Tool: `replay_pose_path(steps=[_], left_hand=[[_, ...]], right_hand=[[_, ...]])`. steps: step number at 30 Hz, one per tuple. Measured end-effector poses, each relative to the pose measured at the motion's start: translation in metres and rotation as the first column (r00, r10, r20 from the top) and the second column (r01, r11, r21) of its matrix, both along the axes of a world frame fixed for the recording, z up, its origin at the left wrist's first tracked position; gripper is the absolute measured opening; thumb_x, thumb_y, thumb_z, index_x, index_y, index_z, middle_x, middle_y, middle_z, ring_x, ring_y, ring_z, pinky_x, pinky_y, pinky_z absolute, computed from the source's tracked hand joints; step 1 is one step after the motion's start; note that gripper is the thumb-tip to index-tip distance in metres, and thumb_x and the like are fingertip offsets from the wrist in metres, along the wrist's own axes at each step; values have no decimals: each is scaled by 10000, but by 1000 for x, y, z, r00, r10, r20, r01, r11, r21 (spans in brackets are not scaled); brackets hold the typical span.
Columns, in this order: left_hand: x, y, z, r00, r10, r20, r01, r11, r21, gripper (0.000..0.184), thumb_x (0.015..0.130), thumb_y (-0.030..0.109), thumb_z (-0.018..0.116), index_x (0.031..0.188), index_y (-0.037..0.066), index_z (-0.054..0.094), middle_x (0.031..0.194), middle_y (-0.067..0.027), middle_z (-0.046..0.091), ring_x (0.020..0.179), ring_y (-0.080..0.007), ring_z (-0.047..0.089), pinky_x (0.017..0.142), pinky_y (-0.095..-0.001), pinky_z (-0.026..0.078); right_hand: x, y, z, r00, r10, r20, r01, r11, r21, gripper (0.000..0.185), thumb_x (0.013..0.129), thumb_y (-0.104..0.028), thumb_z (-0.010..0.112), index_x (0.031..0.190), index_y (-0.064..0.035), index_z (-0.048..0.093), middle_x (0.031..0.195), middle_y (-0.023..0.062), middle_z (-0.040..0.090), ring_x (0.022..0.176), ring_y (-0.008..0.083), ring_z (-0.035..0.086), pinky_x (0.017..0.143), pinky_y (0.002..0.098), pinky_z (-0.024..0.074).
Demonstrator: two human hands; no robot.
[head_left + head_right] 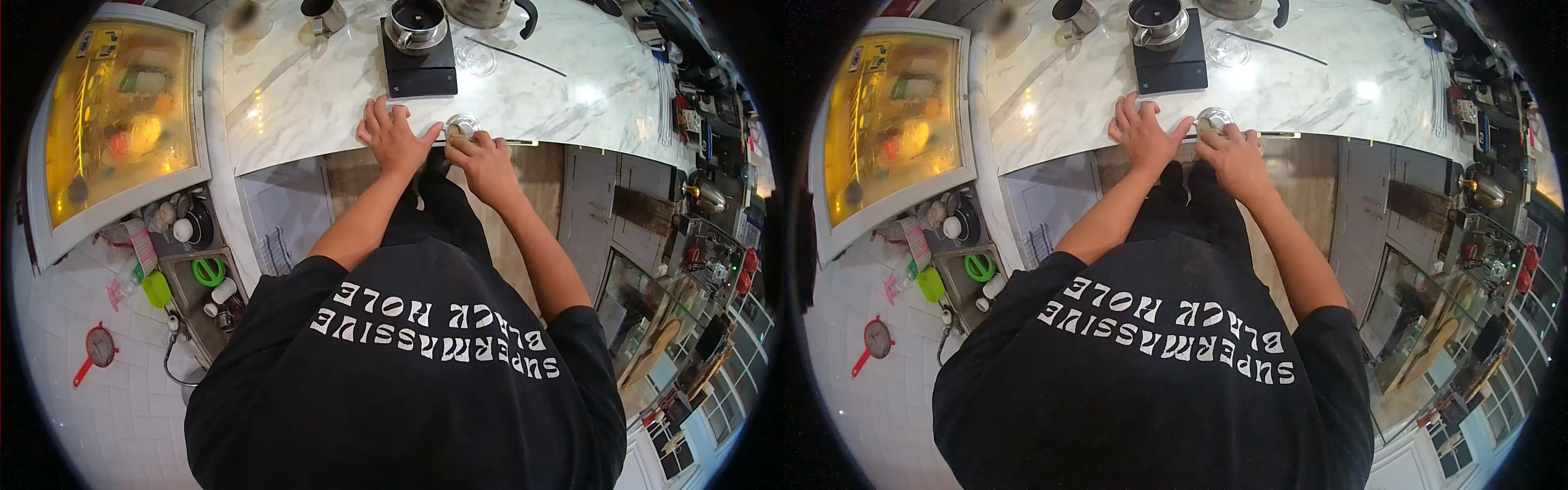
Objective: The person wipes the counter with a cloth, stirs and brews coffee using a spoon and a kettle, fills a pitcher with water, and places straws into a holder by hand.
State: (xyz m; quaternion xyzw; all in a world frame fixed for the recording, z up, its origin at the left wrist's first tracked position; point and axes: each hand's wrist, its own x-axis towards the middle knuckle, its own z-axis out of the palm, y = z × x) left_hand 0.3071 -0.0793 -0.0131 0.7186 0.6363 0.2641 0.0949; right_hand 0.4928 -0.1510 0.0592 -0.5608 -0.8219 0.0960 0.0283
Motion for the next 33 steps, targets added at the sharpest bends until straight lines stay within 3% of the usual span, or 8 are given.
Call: replay_pose_path(steps=[5,8,14,20,23,26,29,33], left_hand=[[0,1,3,1000,1,-1,-1,1000,-20,648,717,580,894,1048,90,628,1462,-185,481,1455,-406,352,1105,-584,247],[-1,0,2,1000,-6,-1,6,1000,-17,654,716,585,893,1053,90,631,1465,-188,480,1456,-407,350,1106,-585,245],[-1,0,0,1000,-13,-6,13,1000,0,655,717,591,890,1054,90,637,1463,-191,480,1457,-412,348,1109,-583,243],[-1,-1,0,1000,-9,-21,9,1000,-2,646,730,595,882,1054,91,639,1462,-186,480,1457,-408,346,1114,-575,241],[-2,-1,1,1000,-15,-20,15,1000,-3,646,734,596,878,1058,92,639,1464,-185,477,1456,-408,346,1115,-574,241],[-2,0,1,1000,-14,-23,14,1000,-4,648,735,597,877,1065,93,638,1464,-186,474,1455,-409,345,1113,-577,242],[-2,-2,2,999,-13,-37,12,1000,-14,654,735,600,876,1071,93,637,1462,-187,474,1454,-410,344,1109,-583,244],[0,-1,0,999,-14,-37,13,1000,-9,657,735,605,874,1068,91,636,1461,-189,474,1454,-413,342,1103,-592,247]], right_hand=[[12,-12,9,999,-37,-20,35,993,-114,363,848,-79,690,1184,-216,694,1239,-42,677,1157,298,608,863,515,482],[6,1,22,993,-89,-77,84,995,-61,377,850,-67,678,1195,-218,695,1250,-45,680,1151,292,612,854,513,486],[-10,1,-12,997,-10,-80,16,998,67,382,855,-41,665,1197,-209,691,1261,-47,679,1140,292,619,852,517,489],[9,-18,7,995,-87,-42,83,993,-83,370,835,-34,677,1158,-209,718,1238,-53,698,1125,295,621,842,505,498],[10,-15,14,985,-165,-42,162,985,-60,355,829,-39,678,1133,-214,730,1214,-53,705,1112,292,625,837,498,500],[-4,-2,22,978,-146,-149,154,987,42,375,832,-41,675,1161,-215,716,1247,-43,694,1111,294,629,842,505,501],[-8,-8,-9,992,-58,-113,67,995,75,389,839,-49,669,1191,-211,697,1283,-37,678,1121,301,629,863,509,501],[19,-34,-10,975,-194,-107,196,981,6,435,844,-46,673,1243,-219,691,1375,-32,662,1142,310,626,895,504,499]])
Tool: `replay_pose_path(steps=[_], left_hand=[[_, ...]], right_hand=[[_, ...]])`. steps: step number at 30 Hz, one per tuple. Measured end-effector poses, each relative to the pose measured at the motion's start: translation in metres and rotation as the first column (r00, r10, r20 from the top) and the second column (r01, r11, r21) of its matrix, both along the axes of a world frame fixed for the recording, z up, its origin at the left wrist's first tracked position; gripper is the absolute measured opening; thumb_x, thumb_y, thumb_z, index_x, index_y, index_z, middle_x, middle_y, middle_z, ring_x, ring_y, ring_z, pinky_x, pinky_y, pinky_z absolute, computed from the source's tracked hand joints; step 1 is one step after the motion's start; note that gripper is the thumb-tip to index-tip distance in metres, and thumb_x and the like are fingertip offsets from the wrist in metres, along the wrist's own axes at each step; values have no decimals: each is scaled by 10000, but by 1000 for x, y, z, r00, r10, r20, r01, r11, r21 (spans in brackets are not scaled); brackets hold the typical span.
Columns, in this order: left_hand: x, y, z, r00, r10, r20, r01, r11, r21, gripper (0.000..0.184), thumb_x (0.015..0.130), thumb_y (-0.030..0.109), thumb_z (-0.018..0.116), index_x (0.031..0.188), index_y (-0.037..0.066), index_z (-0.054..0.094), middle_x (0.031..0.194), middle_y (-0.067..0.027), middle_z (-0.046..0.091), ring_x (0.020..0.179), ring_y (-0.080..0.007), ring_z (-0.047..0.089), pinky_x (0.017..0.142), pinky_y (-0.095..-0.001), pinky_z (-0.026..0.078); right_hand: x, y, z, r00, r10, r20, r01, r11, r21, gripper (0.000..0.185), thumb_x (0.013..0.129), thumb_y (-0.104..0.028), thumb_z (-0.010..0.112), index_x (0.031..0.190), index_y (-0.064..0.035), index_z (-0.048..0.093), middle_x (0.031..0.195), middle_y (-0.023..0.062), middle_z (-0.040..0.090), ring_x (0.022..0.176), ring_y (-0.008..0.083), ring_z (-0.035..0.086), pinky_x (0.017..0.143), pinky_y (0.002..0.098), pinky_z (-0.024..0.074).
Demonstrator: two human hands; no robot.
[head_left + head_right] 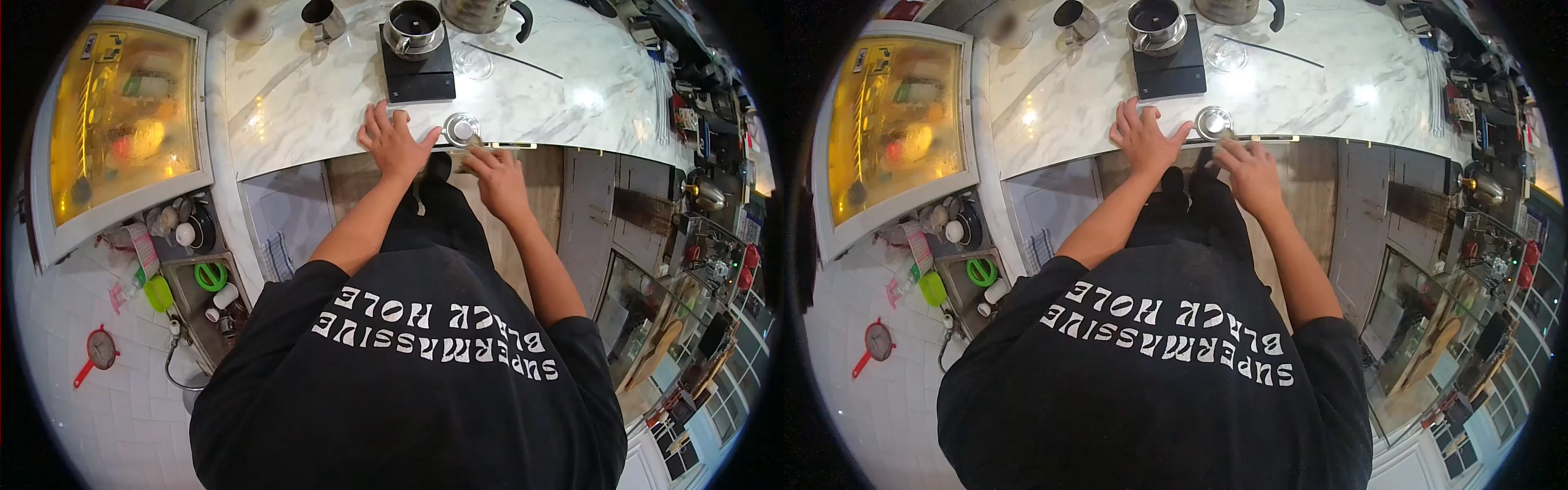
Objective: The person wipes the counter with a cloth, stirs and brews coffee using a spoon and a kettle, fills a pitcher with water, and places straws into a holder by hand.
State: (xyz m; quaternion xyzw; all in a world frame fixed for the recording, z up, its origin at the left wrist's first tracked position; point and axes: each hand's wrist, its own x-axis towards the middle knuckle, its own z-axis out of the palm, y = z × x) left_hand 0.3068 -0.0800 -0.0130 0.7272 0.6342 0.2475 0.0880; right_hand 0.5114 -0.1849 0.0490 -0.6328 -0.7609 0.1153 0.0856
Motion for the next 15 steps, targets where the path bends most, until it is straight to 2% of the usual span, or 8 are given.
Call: replay_pose_path(steps=[4,5,8,9,13,15], left_hand=[[1,1,2,1000,0,3,0,1000,-12,651,734,596,879,1063,91,632,1464,-192,473,1458,-414,339,1102,-593,250],[1,2,2,1000,1,2,-1,1000,-9,650,733,593,882,1061,91,630,1463,-192,473,1461,-414,338,1102,-593,251],[-1,-2,0,1000,-1,-3,1,1000,6,650,729,587,888,1058,92,628,1464,-192,474,1466,-414,334,1102,-594,252],[0,-1,-1,1000,-5,-1,5,1000,19,650,727,586,890,1058,92,628,1464,-192,474,1468,-414,333,1103,-594,252],[1,-1,2,1000,-3,1,3,1000,-7,648,727,579,893,1058,92,623,1471,-193,470,1470,-413,335,1105,-595,251],[1,0,3,1000,-2,11,3,1000,-19,644,728,573,895,1059,93,620,1472,-194,469,1469,-413,336,1107,-594,250]], right_hand=[[18,-12,-6,970,-240,-47,238,970,-37,492,821,-5,673,1266,-213,703,1385,-9,675,1133,332,620,897,496,508],[16,-10,-9,963,-252,-92,255,966,26,513,813,-3,682,1281,-213,700,1392,12,670,1122,342,617,897,493,514],[-12,17,6,956,-233,-177,266,945,191,533,799,-15,707,1291,-219,700,1383,41,673,1102,353,619,883,481,525],[-22,26,6,963,-223,-153,255,937,238,519,805,-47,710,1293,-223,707,1385,58,658,1069,351,622,880,467,531],[-33,28,-19,990,-113,80,94,973,210,498,841,-107,675,1304,-285,725,1431,67,601,1054,321,616,843,457,515],[-23,12,-25,989,-109,98,82,966,247,491,850,-103,669,1299,-293,729,1430,74,598,1079,326,605,843,466,504]])
